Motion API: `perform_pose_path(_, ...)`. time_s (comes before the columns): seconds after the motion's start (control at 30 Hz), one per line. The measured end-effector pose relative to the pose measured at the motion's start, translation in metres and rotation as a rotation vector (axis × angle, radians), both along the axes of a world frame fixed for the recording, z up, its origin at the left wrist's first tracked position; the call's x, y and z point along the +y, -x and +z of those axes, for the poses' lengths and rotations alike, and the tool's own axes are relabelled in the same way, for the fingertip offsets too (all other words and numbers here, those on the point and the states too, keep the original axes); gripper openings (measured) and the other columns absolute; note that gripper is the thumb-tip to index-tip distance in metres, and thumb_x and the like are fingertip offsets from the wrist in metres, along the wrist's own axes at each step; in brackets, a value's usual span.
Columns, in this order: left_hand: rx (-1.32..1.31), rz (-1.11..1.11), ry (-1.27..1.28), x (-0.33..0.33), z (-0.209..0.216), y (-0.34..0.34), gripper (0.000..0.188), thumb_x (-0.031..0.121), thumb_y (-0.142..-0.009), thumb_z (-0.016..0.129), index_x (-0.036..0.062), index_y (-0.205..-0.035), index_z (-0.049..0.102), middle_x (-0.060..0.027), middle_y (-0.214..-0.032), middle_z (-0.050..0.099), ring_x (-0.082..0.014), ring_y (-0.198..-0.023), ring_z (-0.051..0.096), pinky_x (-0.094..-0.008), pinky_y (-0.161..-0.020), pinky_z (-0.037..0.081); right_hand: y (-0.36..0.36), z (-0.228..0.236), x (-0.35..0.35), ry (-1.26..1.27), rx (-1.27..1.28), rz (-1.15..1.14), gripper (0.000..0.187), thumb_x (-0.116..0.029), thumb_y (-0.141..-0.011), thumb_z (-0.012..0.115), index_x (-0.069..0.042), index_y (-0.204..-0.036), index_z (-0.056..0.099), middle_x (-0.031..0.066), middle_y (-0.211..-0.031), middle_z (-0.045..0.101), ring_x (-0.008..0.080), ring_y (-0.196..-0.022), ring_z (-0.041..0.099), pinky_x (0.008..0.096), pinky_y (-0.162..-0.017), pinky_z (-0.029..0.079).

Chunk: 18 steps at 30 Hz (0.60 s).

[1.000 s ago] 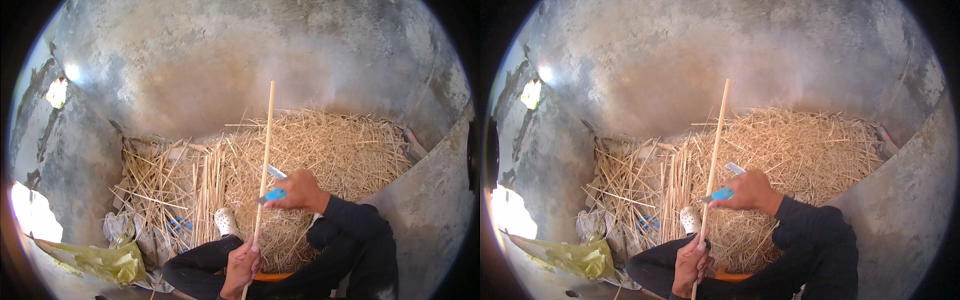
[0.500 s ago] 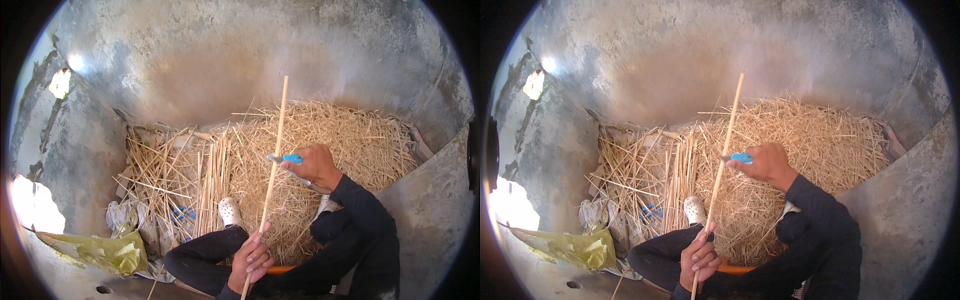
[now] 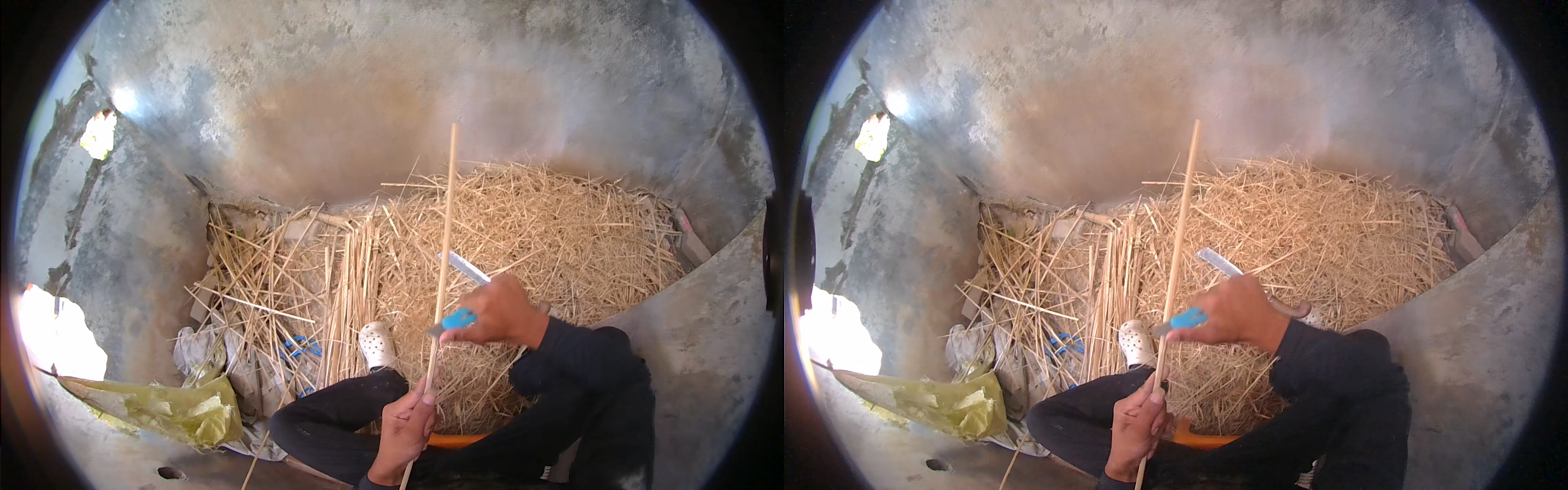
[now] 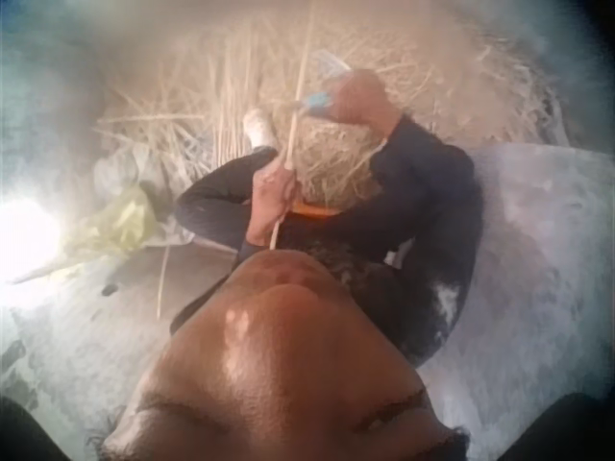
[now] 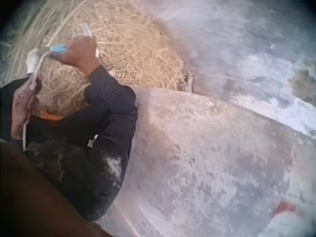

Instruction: The person sits on a floor covered with straw and uses a knife to shave thin strips off long bamboo sticks. They hold the stick in one hand and scrape the blade along its length, creating a pile of processed sticks and shavings.

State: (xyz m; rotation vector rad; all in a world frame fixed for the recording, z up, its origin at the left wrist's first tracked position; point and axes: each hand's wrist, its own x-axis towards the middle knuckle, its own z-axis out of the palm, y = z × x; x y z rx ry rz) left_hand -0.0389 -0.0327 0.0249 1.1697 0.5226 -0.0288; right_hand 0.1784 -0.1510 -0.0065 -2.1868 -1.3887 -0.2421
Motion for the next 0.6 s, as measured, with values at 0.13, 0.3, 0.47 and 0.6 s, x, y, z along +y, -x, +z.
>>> perform_pose_path(0.13, -0.041, 0.020, -0.242, 0.000, -0.009, -0.004, 0.040, 0.010, -0.097, 0.052, -0.0022, -0.134, 0.047, 0.0079, -0.066, 0.042, 0.0000, -0.056, 0.036, -0.0171, -0.048, 0.029, -0.016, -0.003, 0.005, -0.021, -0.066, -0.042, 0.072, -0.079, -0.072, 0.053, -0.010, -0.050, 0.055, 0.0079, -0.041, 0.048, 0.0261, -0.036, 0.051, 0.0364, -0.038, 0.038)
perform_pose_path(0.3, -0.035, -0.082, -0.143, -0.017, 0.002, 0.008, 0.038, 0.009, -0.097, 0.053, -0.0048, -0.132, 0.049, 0.0078, -0.070, 0.044, 0.0006, -0.061, 0.037, -0.0167, -0.051, 0.029, -0.027, -0.020, 0.002, 0.052, -0.063, -0.195, 0.073, -0.079, -0.074, 0.050, -0.010, -0.054, 0.059, 0.0089, -0.041, 0.048, 0.0257, -0.037, 0.051, 0.0374, -0.039, 0.039)
perform_pose_path(0.47, -0.111, -0.052, -0.654, 0.003, -0.017, 0.002, 0.037, 0.004, -0.093, 0.054, -0.0055, -0.129, 0.050, -0.0019, -0.062, 0.050, -0.0088, -0.051, 0.045, -0.0221, -0.048, 0.034, -0.036, -0.020, 0.000, 0.106, 0.011, -0.218, 0.073, -0.079, -0.076, 0.048, -0.010, -0.059, 0.065, 0.0093, -0.042, 0.049, 0.0265, -0.038, 0.052, 0.0390, -0.041, 0.041)
perform_pose_path(0.6, -0.157, -0.174, -1.107, 0.013, -0.014, 0.005, 0.040, -0.001, -0.084, 0.057, -0.0028, -0.124, 0.055, -0.0192, -0.062, 0.053, -0.0320, -0.051, 0.057, -0.0353, -0.047, 0.043, -0.038, -0.009, -0.006, 0.137, 0.140, -0.248, 0.074, -0.082, -0.074, 0.045, -0.013, -0.064, 0.070, 0.0081, -0.046, 0.053, 0.0269, -0.042, 0.055, 0.0391, -0.044, 0.044)
